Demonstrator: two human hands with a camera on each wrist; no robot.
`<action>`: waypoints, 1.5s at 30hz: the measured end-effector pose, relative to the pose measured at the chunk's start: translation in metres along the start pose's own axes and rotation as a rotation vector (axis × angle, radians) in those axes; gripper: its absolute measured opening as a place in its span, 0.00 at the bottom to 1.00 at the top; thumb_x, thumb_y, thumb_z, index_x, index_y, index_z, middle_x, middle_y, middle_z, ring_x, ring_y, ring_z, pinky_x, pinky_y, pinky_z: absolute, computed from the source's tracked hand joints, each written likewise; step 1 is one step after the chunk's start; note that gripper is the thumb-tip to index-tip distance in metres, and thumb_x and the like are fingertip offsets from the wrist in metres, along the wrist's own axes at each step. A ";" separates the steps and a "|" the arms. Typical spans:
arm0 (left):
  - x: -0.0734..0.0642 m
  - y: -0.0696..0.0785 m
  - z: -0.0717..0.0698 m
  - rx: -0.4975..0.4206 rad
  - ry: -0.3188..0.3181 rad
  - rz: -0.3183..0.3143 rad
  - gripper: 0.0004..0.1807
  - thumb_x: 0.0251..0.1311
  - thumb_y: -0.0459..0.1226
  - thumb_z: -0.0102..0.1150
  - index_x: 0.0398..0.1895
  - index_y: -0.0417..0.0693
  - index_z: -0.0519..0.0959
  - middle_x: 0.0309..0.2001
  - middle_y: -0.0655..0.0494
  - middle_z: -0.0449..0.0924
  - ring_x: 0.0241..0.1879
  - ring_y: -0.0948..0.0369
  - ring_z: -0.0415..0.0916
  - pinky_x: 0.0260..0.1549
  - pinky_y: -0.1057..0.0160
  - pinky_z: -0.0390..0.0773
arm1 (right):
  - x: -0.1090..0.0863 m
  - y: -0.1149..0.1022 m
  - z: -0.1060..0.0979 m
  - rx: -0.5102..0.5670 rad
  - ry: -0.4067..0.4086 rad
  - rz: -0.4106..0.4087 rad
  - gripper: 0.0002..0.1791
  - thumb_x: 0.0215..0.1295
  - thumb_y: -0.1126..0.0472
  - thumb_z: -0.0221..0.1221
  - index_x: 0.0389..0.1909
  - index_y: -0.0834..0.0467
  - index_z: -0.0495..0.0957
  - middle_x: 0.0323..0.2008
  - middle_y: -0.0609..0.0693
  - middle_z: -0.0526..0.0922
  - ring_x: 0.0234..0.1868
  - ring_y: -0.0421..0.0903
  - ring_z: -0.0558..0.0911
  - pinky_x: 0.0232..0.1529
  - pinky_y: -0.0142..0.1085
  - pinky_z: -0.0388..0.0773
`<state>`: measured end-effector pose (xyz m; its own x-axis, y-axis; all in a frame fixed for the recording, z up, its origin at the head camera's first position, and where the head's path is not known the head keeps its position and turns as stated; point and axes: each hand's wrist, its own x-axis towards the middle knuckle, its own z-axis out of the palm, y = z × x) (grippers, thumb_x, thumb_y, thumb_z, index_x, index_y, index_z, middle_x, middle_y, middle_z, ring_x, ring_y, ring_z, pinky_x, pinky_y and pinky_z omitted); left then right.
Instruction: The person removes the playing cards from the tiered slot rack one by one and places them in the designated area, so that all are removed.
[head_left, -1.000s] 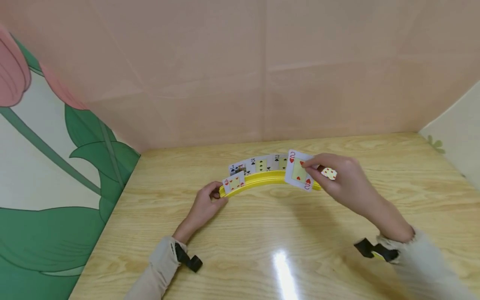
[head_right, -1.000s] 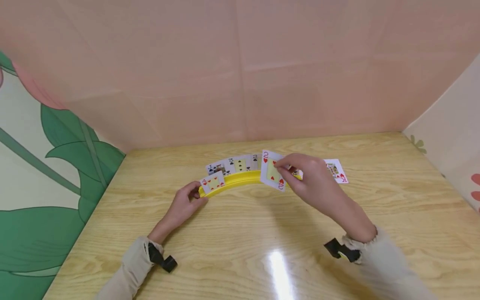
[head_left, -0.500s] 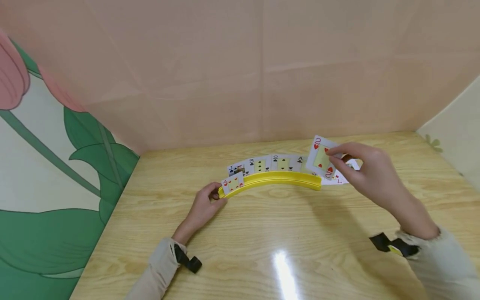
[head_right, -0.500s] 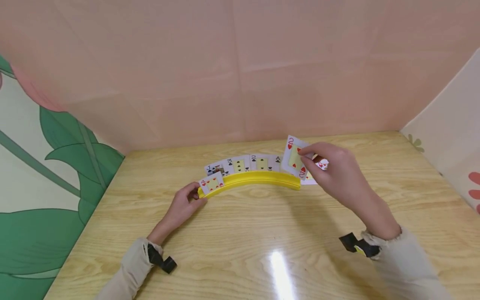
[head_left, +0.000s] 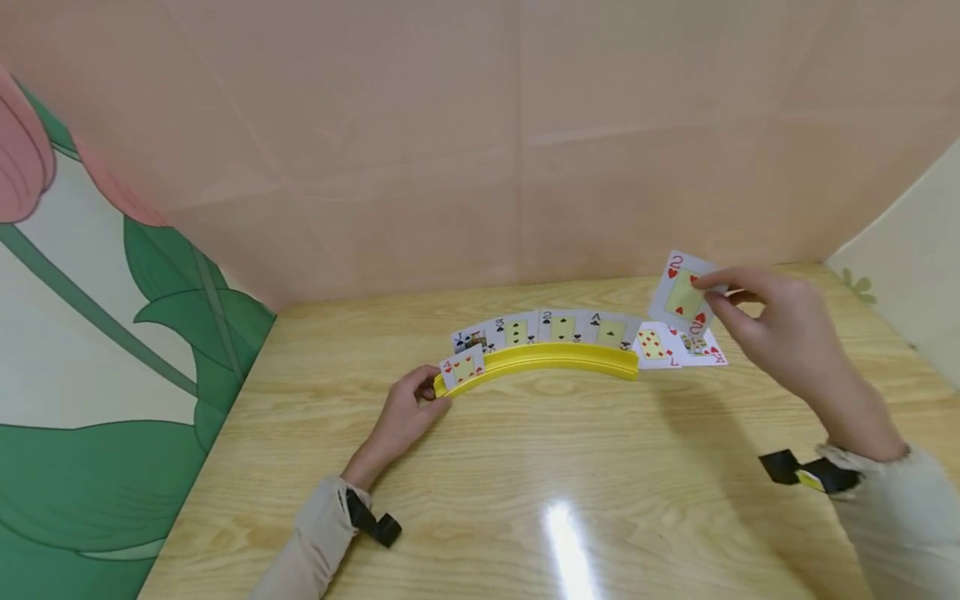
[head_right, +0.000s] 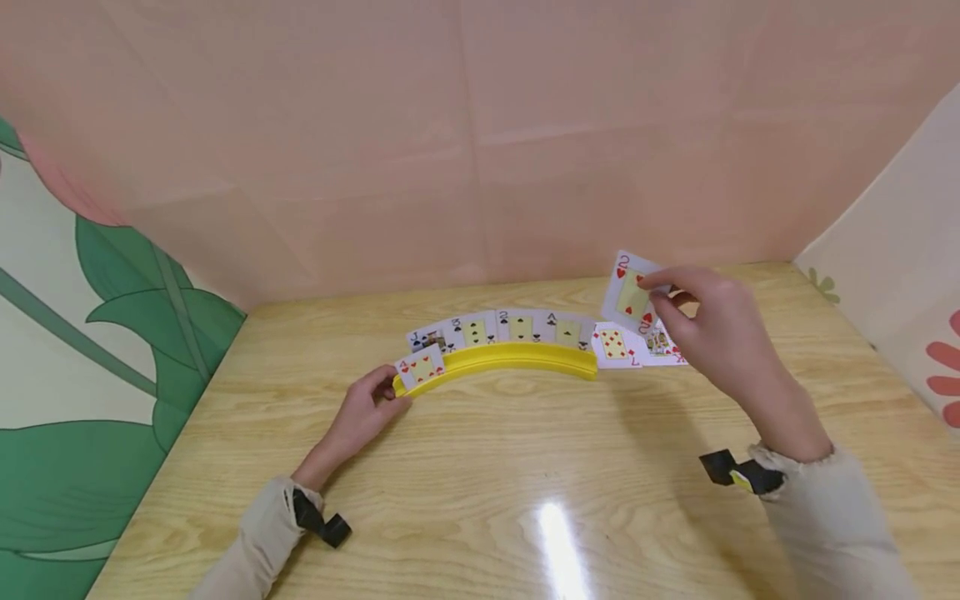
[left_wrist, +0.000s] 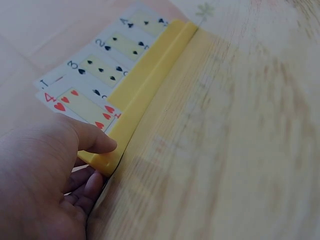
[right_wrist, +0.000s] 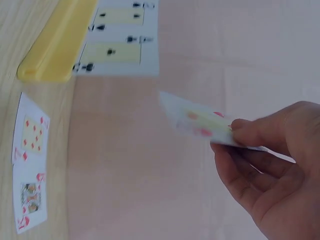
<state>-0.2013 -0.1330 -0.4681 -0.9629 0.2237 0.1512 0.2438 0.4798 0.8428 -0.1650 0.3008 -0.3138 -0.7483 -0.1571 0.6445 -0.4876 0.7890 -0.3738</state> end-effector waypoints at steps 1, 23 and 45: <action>0.000 0.000 0.000 0.001 0.000 -0.001 0.20 0.56 0.29 0.67 0.53 0.40 0.79 0.43 0.51 0.80 0.39 0.59 0.74 0.41 0.63 0.76 | 0.000 0.005 -0.001 0.004 0.004 0.013 0.13 0.56 0.78 0.64 0.41 0.64 0.86 0.36 0.60 0.87 0.38 0.14 0.70 0.38 0.12 0.66; -0.001 -0.001 0.002 -0.006 -0.002 0.013 0.20 0.56 0.29 0.67 0.54 0.40 0.79 0.44 0.51 0.80 0.39 0.59 0.74 0.40 0.64 0.77 | -0.017 0.094 -0.001 -0.010 -0.038 0.313 0.10 0.65 0.71 0.55 0.44 0.69 0.81 0.41 0.68 0.80 0.31 0.15 0.67 0.27 0.13 0.65; 0.000 0.000 0.000 -0.007 -0.002 -0.005 0.20 0.57 0.29 0.67 0.54 0.40 0.79 0.44 0.50 0.80 0.39 0.58 0.74 0.40 0.62 0.76 | -0.046 0.152 0.030 -0.076 -0.186 0.412 0.17 0.61 0.69 0.60 0.51 0.70 0.78 0.43 0.76 0.80 0.40 0.64 0.80 0.24 0.23 0.68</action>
<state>-0.2008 -0.1328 -0.4680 -0.9638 0.2233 0.1457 0.2381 0.4748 0.8473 -0.2182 0.4103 -0.4208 -0.9444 0.0807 0.3187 -0.1028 0.8483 -0.5194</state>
